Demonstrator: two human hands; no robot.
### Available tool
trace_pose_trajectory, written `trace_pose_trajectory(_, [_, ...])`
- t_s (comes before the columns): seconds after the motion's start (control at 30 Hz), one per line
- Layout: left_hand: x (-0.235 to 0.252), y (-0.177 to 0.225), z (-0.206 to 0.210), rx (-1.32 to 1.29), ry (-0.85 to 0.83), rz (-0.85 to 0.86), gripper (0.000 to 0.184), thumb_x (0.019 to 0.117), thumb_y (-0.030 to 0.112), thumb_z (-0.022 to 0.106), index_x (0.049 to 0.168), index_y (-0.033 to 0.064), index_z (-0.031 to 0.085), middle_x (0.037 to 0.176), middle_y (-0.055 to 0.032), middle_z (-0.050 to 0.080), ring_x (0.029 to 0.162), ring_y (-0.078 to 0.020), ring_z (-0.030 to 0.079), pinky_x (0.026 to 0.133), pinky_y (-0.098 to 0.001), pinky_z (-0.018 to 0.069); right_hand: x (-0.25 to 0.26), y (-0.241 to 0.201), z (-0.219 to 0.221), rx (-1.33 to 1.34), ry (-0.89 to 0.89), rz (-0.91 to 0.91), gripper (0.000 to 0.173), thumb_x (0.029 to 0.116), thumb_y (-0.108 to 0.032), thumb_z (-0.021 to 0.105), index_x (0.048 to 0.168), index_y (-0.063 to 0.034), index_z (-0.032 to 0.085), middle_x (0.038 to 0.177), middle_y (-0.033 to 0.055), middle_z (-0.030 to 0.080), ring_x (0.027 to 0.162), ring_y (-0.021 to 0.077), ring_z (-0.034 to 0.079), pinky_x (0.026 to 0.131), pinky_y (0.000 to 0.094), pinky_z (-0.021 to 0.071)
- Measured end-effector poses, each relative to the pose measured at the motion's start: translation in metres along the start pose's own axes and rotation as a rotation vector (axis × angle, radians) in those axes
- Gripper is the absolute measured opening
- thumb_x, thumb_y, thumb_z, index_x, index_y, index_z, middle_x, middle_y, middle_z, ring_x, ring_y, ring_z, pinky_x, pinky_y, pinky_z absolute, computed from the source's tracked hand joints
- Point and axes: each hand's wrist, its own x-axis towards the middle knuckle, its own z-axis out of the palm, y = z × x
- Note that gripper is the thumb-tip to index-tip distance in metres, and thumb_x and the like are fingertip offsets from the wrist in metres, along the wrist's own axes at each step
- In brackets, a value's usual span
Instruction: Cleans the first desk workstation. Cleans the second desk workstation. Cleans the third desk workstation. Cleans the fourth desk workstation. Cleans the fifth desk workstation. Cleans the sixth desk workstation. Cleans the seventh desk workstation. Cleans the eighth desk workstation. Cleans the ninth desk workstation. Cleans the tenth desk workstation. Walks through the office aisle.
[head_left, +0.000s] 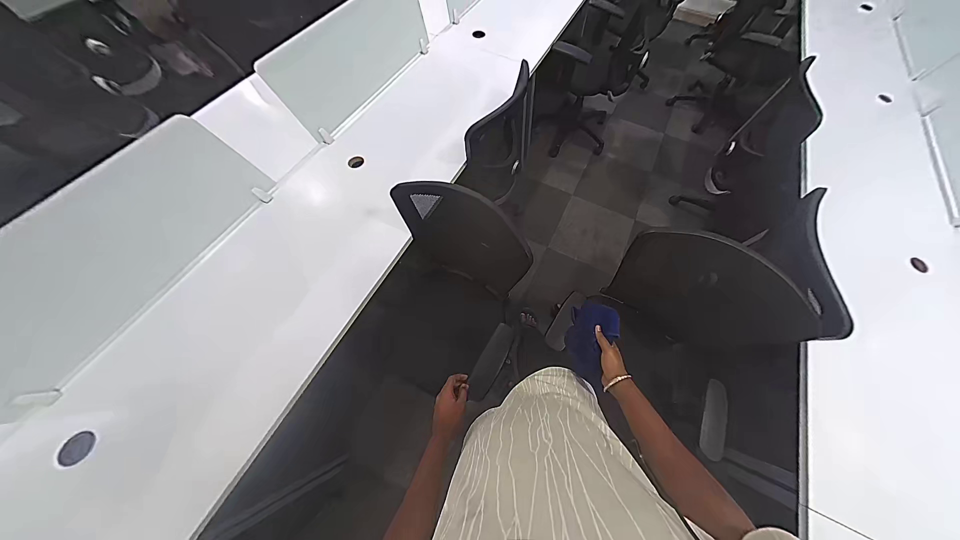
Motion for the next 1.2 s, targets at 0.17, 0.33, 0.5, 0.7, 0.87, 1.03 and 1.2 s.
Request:
trace_pose_trajectory(0.17, [0.033,0.038,0.017,-0.098,0.037,0.091,0.03,0.1025,0.016,0.052,0.127,0.0027,0.063,0.104,-0.0133,0.072,0.09,-0.0208,0.07,0.087,-0.0424,0.0571,0.049,-0.035,0.022,0.018,-0.009,-0.053,0.049,0.1094,-0.032,0.047,0.147,-0.0012,0.044,0.14,0.0165,0.059,0.125,0.0151,0.06,0.107,0.0321,0.0481])
trace_pose_trajectory(0.33, [0.079,0.124,0.005,-0.14,-0.161,0.21,0.031,0.1033,0.022,0.054,0.126,0.0047,0.064,0.114,-0.0099,0.071,0.096,-0.0154,0.07,0.088,-0.0355,0.058,0.112,-0.053,0.043,0.004,0.001,-0.045,0.05,0.1092,-0.034,0.047,0.147,-0.001,0.046,0.139,0.018,0.06,0.125,0.0179,0.06,0.108,0.0357,0.0482])
trace_pose_trajectory(0.5, [0.132,0.255,-0.013,-0.177,-0.306,0.306,0.03,0.1049,0.027,0.055,0.124,0.0071,0.066,0.119,-0.0073,0.069,0.099,-0.0128,0.069,0.088,-0.0314,0.0583,0.203,-0.077,0.071,-0.049,-0.014,0.047,0.054,0.1076,-0.037,0.05,0.147,-0.0005,0.047,0.14,0.0204,0.059,0.129,0.0235,0.058,0.111,0.0417,0.0457])
trace_pose_trajectory(0.7, [0.238,0.372,0.013,-0.181,-0.201,0.417,0.027,0.1054,0.029,0.054,0.118,0.0099,0.069,0.11,-0.0027,0.068,0.089,-0.0069,0.065,0.08,-0.0246,0.0563,0.341,-0.138,0.099,-0.153,-0.102,0.141,0.054,0.1071,-0.039,0.051,0.142,0.002,0.052,0.134,0.0226,0.063,0.124,0.0268,0.061,0.108,0.0445,0.0475])
trace_pose_trajectory(0.87, [0.337,0.433,0.055,-0.262,-0.116,0.355,0.025,0.1042,0.024,0.056,0.116,0.0077,0.069,0.111,-0.0038,0.07,0.095,-0.0097,0.068,0.087,-0.0282,0.0579,0.437,-0.217,0.102,-0.171,-0.181,0.164,0.054,0.1069,-0.039,0.051,0.142,0.0023,0.05,0.131,0.0226,0.064,0.121,0.0264,0.064,0.106,0.0438,0.0501])
trace_pose_trajectory(1.03, [0.421,0.475,0.084,-0.226,-0.152,0.224,0.027,0.1035,0.025,0.055,0.118,0.007,0.069,0.115,-0.0058,0.071,0.106,-0.0134,0.068,0.096,-0.0337,0.0569,0.514,-0.266,0.081,-0.233,-0.208,0.225,0.057,0.1061,-0.042,0.052,0.142,0.0026,0.05,0.13,0.0229,0.064,0.12,0.0268,0.064,0.105,0.0444,0.0504])
trace_pose_trajectory(1.2, [0.474,0.509,0.081,-0.198,-0.013,0.204,0.028,0.1023,0.026,0.054,0.117,0.0064,0.069,0.113,-0.0053,0.071,0.103,-0.0128,0.069,0.094,-0.0325,0.0576,0.578,-0.28,0.074,-0.287,-0.162,0.264,0.057,0.1068,-0.04,0.051,0.144,0.0036,0.049,0.139,0.0255,0.059,0.131,0.0314,0.057,0.112,0.0479,0.0432])
